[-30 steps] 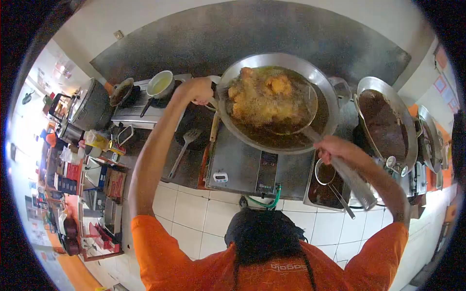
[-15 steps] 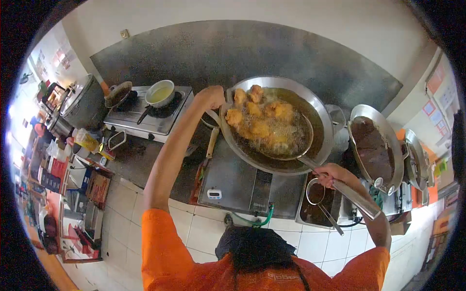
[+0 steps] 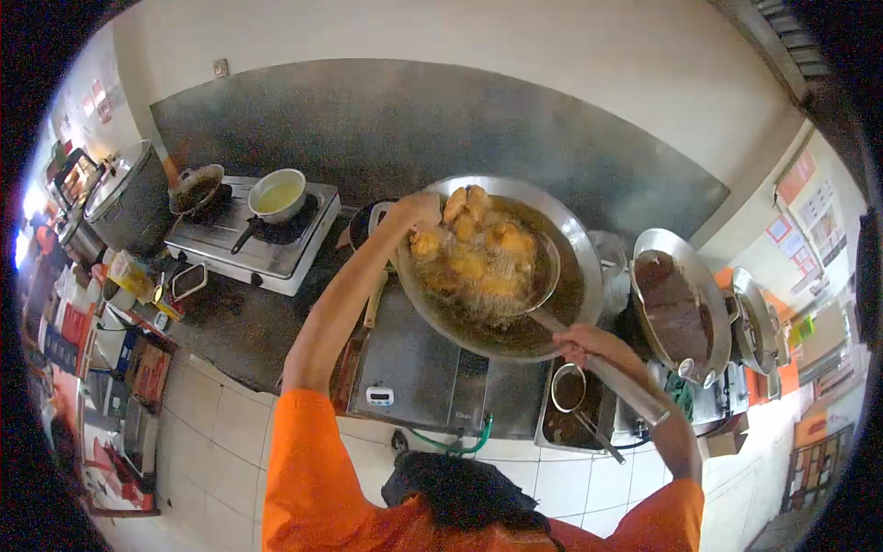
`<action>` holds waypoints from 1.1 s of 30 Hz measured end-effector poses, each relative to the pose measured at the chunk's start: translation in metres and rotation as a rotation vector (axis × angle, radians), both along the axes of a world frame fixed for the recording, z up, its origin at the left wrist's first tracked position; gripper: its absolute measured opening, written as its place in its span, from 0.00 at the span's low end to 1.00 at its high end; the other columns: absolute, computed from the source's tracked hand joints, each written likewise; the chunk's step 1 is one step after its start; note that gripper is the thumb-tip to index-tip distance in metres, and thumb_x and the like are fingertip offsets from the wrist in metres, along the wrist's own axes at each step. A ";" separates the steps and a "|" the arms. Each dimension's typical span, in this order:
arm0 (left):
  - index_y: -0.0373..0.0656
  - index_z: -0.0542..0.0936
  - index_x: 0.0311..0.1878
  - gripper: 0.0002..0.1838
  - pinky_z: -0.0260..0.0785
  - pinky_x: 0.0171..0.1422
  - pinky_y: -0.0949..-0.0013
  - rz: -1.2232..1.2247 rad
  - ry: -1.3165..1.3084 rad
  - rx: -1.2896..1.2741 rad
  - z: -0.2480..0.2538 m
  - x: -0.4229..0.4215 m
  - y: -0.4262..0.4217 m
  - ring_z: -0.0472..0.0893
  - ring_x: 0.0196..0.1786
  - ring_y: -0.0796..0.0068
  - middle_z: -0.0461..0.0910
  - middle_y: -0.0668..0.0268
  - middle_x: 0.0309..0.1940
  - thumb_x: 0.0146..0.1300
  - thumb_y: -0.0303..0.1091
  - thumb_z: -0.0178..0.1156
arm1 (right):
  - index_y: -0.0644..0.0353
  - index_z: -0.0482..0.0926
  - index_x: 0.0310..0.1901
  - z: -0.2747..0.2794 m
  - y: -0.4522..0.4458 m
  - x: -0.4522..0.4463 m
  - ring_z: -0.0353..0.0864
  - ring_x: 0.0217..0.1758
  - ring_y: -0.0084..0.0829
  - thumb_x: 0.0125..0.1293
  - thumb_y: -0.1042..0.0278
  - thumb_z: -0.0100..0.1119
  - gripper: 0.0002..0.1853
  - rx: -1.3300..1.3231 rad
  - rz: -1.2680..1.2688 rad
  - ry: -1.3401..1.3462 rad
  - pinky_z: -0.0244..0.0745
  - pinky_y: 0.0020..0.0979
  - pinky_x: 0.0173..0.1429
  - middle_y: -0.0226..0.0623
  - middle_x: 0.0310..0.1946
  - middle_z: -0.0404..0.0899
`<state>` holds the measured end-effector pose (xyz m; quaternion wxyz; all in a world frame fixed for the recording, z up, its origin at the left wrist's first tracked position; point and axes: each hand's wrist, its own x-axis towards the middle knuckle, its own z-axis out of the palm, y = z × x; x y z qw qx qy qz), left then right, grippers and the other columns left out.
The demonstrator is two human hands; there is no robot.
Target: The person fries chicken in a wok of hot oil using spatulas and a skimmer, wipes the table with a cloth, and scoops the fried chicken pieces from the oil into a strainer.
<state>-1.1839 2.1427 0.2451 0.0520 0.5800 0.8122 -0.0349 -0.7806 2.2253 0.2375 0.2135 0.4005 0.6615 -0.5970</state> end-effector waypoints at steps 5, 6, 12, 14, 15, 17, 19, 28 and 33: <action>0.33 0.76 0.22 0.07 0.67 0.33 0.62 -0.009 -0.117 0.172 0.013 0.027 -0.009 0.76 0.30 0.58 0.75 0.51 0.24 0.41 0.27 0.50 | 0.58 0.62 0.26 -0.006 0.012 -0.010 0.53 0.08 0.12 0.60 0.64 0.45 0.09 -0.258 -0.127 0.080 0.49 0.17 0.10 0.22 0.10 0.55; 0.31 0.76 0.23 0.08 0.67 0.36 0.62 0.006 -0.131 0.178 0.031 0.043 -0.018 0.76 0.33 0.57 0.75 0.49 0.26 0.43 0.27 0.49 | 0.59 0.62 0.29 -0.025 0.025 -0.007 0.54 0.08 0.12 0.59 0.64 0.46 0.09 -0.194 -0.099 0.057 0.49 0.17 0.10 0.22 0.10 0.56; 0.33 0.77 0.25 0.07 0.68 0.36 0.59 -0.028 -0.089 0.286 0.029 0.070 -0.010 0.76 0.34 0.56 0.75 0.48 0.28 0.45 0.25 0.51 | 0.61 0.62 0.31 -0.012 0.021 -0.008 0.53 0.09 0.11 0.60 0.64 0.46 0.09 -0.325 -0.175 0.038 0.49 0.16 0.10 0.23 0.11 0.56; 0.33 0.77 0.25 0.06 0.69 0.35 0.60 0.068 -0.114 0.376 0.036 0.086 -0.022 0.77 0.33 0.57 0.76 0.49 0.28 0.45 0.24 0.52 | 0.61 0.62 0.31 -0.011 0.009 -0.007 0.53 0.09 0.11 0.60 0.65 0.46 0.09 -0.510 -0.271 0.071 0.49 0.16 0.10 0.23 0.11 0.55; 0.33 0.77 0.25 0.05 0.69 0.34 0.60 0.038 -0.112 0.357 0.031 0.084 -0.018 0.77 0.32 0.57 0.76 0.50 0.28 0.45 0.23 0.52 | 0.60 0.62 0.31 -0.012 0.011 -0.010 0.53 0.09 0.11 0.60 0.65 0.45 0.09 -0.410 -0.218 0.058 0.49 0.16 0.10 0.23 0.11 0.55; 0.34 0.77 0.24 0.05 0.70 0.34 0.61 -0.028 -0.116 0.309 0.015 0.085 -0.006 0.77 0.32 0.58 0.76 0.51 0.27 0.45 0.23 0.52 | 0.60 0.61 0.31 -0.007 0.006 -0.010 0.53 0.09 0.12 0.60 0.65 0.45 0.08 -0.341 -0.161 0.086 0.49 0.16 0.11 0.23 0.12 0.55; 0.35 0.77 0.24 0.05 0.70 0.33 0.62 -0.020 -0.062 0.328 0.045 0.114 -0.020 0.77 0.31 0.60 0.76 0.52 0.26 0.46 0.24 0.52 | 0.59 0.61 0.31 -0.005 -0.001 -0.005 0.53 0.10 0.12 0.60 0.65 0.45 0.08 -0.414 -0.191 0.115 0.50 0.15 0.11 0.23 0.13 0.55; 0.33 0.76 0.28 0.08 0.69 0.37 0.61 -0.028 -0.037 0.263 0.093 0.100 -0.058 0.77 0.33 0.58 0.75 0.49 0.30 0.45 0.25 0.51 | 0.63 0.64 0.31 0.023 0.023 0.021 0.54 0.11 0.10 0.60 0.69 0.44 0.06 -0.447 -0.163 0.231 0.52 0.12 0.11 0.23 0.15 0.58; 0.32 0.76 0.30 0.11 0.68 0.34 0.60 0.029 -0.061 0.045 0.130 0.080 -0.107 0.77 0.32 0.58 0.75 0.49 0.30 0.41 0.25 0.51 | 0.60 0.68 0.22 0.046 0.028 0.025 0.58 0.11 0.11 0.59 0.65 0.46 0.11 -0.298 -0.044 0.205 0.53 0.14 0.13 0.23 0.14 0.62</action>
